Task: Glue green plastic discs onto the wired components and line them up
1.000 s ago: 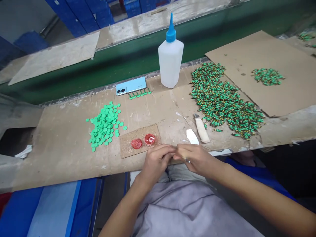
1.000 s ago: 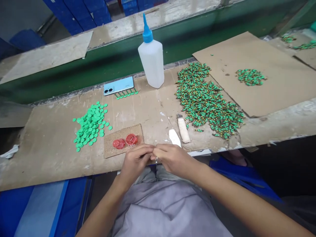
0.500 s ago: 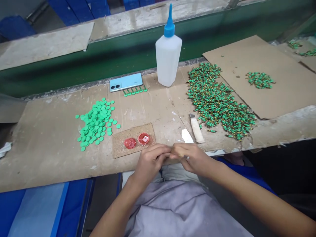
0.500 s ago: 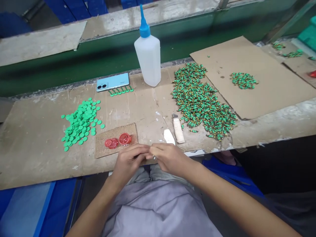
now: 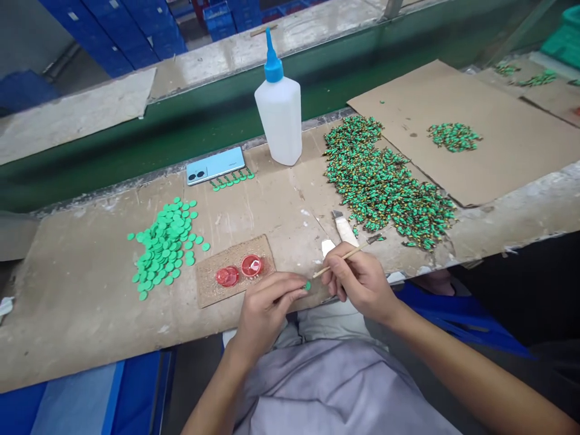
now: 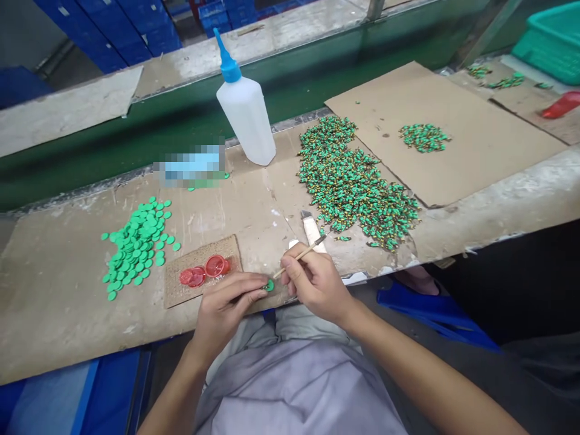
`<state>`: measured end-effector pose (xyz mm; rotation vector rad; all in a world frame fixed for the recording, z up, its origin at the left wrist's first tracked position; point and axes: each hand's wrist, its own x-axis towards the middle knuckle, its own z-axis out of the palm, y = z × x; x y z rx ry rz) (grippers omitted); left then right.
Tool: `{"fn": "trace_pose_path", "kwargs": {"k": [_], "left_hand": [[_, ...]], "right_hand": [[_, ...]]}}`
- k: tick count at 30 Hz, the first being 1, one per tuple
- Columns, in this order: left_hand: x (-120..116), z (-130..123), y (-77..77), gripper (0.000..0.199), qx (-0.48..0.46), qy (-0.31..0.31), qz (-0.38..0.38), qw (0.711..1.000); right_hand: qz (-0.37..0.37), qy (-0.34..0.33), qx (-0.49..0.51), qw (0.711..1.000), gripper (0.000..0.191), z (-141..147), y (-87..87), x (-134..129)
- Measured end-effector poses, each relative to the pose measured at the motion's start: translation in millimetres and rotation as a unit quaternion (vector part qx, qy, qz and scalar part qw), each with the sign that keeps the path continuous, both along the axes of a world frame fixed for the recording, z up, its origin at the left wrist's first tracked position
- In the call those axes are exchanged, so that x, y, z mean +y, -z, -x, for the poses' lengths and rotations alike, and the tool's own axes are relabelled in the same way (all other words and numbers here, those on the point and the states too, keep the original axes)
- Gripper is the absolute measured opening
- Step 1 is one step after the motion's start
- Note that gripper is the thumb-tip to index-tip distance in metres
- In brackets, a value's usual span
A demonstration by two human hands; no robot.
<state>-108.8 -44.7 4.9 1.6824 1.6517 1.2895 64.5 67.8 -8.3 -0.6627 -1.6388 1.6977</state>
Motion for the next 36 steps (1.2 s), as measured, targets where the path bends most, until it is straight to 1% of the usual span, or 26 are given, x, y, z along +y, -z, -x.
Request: {"fn": "trace_pose_path", "kwargs": {"k": [5, 10, 13, 18, 22, 23, 25, 27, 30, 33, 36], "left_hand": [[-5.0, 8.3, -1.6, 0.01, -0.122, -0.017, 0.04, 0.992], [-10.6, 12.3, 1.2, 0.015, -0.261, -0.011, 0.08, 0.962], [-9.9, 11.2, -0.6, 0.013, -0.296, -0.012, 0.086, 0.951], [-8.0, 10.5, -2.6, 0.013, -0.3, -0.014, 0.09, 0.95], [-9.4, 9.8, -1.2, 0.014, -0.266, -0.011, 0.082, 0.96], [-9.7, 9.1, -0.8, 0.014, -0.244, -0.011, 0.081, 0.966], [-9.6, 6.8, 0.2, 0.013, -0.169, -0.01, 0.068, 0.983], [-8.3, 3.7, 1.4, 0.013, -0.073, -0.005, 0.034, 0.997], [-5.2, -0.6, 3.5, 0.014, 0.034, 0.016, -0.016, 0.999], [-3.4, -2.8, 5.6, 0.015, 0.076, 0.033, -0.039, 0.996], [-3.5, -2.6, 7.4, 0.017, 0.083, 0.04, -0.048, 0.995]], "right_hand": [[0.025, 0.016, 0.016, 0.999, 0.034, -1.7, 0.7, -0.1], [0.018, -0.009, 0.013, 1.0, 0.035, -2.9, -1.3, 1.0], [0.013, -0.015, 0.009, 1.0, 0.034, -3.7, -0.8, 1.5], [0.003, -0.021, 0.016, 1.0, 0.03, -4.1, 0.5, 1.8], [-0.008, -0.028, 0.014, 0.999, 0.027, -4.8, 2.0, 1.7], [-0.015, -0.029, 0.013, 0.999, 0.026, -4.9, 2.1, 1.7], [-0.038, -0.032, 0.01, 0.999, 0.024, -4.7, 1.8, 1.9], [-0.081, -0.036, -0.001, 0.996, 0.023, -3.5, 0.5, 2.4], [-0.182, -0.042, -0.017, 0.982, 0.027, -0.5, -2.1, 3.5], [-0.255, -0.055, -0.029, 0.965, 0.033, 1.9, -3.8, 4.7], [-0.276, -0.077, -0.053, 0.957, 0.036, 2.5, -4.7, 5.8]]}}
